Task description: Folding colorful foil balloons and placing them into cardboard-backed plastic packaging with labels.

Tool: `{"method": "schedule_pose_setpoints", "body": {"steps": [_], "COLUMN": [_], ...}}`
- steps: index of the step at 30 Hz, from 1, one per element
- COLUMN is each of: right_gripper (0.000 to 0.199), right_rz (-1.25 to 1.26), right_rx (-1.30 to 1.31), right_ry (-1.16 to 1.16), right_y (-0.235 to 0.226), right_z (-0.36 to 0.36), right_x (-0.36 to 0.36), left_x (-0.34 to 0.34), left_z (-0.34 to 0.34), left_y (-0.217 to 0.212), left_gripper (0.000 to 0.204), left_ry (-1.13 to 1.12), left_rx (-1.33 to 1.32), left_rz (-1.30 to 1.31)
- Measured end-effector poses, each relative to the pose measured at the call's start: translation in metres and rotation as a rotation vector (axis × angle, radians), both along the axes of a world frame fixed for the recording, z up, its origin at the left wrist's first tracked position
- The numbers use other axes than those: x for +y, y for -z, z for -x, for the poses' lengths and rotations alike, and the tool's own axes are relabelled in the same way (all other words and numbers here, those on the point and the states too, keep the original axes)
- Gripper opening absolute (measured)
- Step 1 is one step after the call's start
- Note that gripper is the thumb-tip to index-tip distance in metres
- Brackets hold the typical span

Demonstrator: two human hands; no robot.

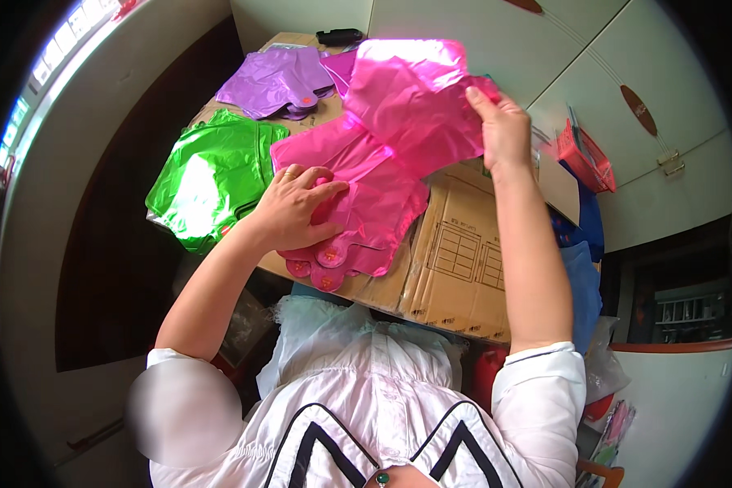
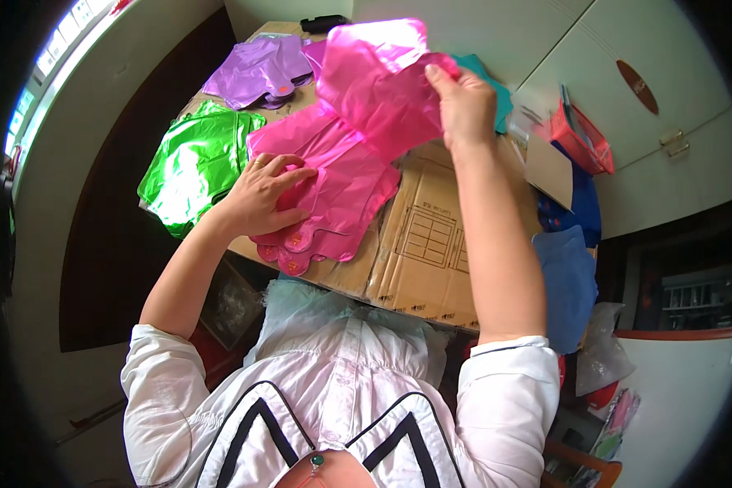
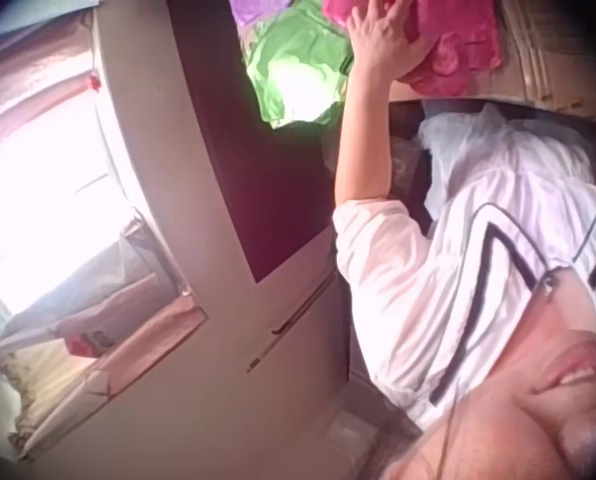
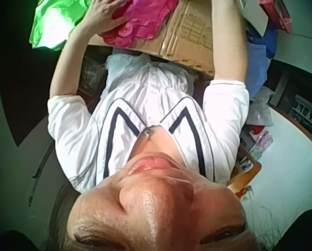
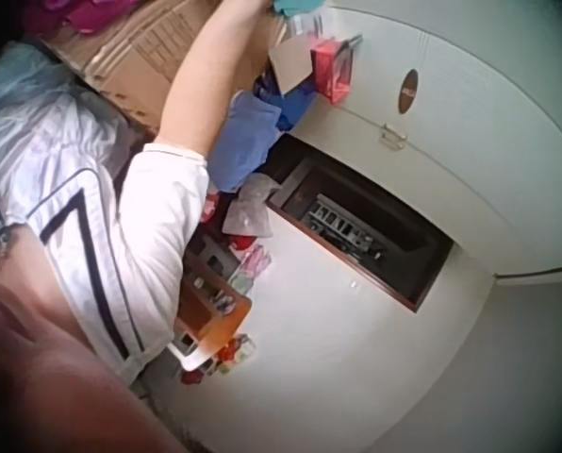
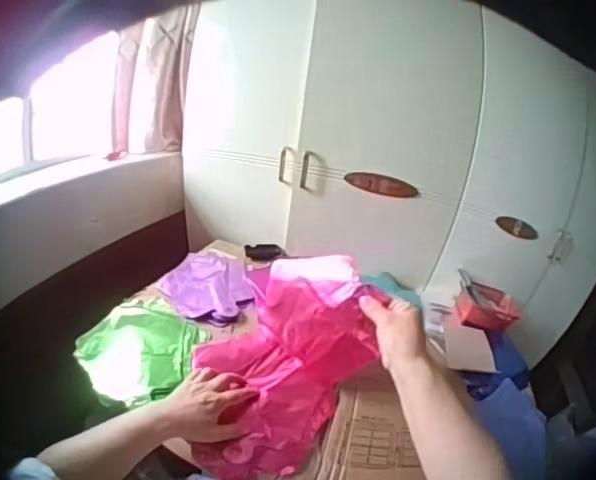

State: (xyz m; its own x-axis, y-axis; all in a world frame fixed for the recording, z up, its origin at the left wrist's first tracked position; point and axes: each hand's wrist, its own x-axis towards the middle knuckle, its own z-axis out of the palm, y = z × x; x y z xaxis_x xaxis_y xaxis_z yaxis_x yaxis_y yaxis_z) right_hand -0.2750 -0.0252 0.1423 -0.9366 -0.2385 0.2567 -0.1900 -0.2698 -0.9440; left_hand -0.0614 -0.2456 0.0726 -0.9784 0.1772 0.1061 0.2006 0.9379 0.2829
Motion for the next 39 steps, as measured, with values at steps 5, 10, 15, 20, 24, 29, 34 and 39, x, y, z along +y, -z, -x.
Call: {"method": "schedule_pose_setpoints", "body": {"steps": [5,10,15,20,24,29,34,39], "right_gripper": [0.015,0.016,0.013,0.024,0.021,0.019,0.036,0.047], "right_rz": [-0.065,-0.13,-0.601,-1.054,-1.132,-1.162,-1.174,-1.023], "right_rx": [0.198,0.495,0.834,1.415,1.268,1.129,0.975,0.85], "right_ry": [0.246,0.371,0.427,-0.072,-0.143,-0.132,-0.195,-0.211], "right_y": [-0.041,-0.069,-0.073,-0.007,0.056,0.08,0.07,0.061], "right_z": [0.003,-0.009,-0.069,-0.121,-0.152,-0.168,-0.175,-0.175], "right_x": [0.036,0.09,0.129,0.163,0.179,0.188,0.186,0.187], "left_x": [-0.003,-0.002,0.0,0.006,0.018,0.07,0.13,0.149], "left_z": [0.0,0.006,0.005,0.001,-0.003,-0.009,-0.013,-0.004], "left_y": [0.007,0.01,0.007,0.002,-0.002,-0.027,-0.023,0.016], "left_gripper": [0.065,0.066,0.067,0.063,0.055,0.05,0.044,0.037], "left_ry": [0.004,-0.003,-0.019,-0.028,-0.023,0.212,0.476,0.518], "left_rx": [0.055,0.017,-0.013,0.003,0.16,0.281,0.211,0.178], "left_rz": [0.002,-0.056,-0.058,-0.172,-0.178,-0.278,-0.293,-0.182]}}
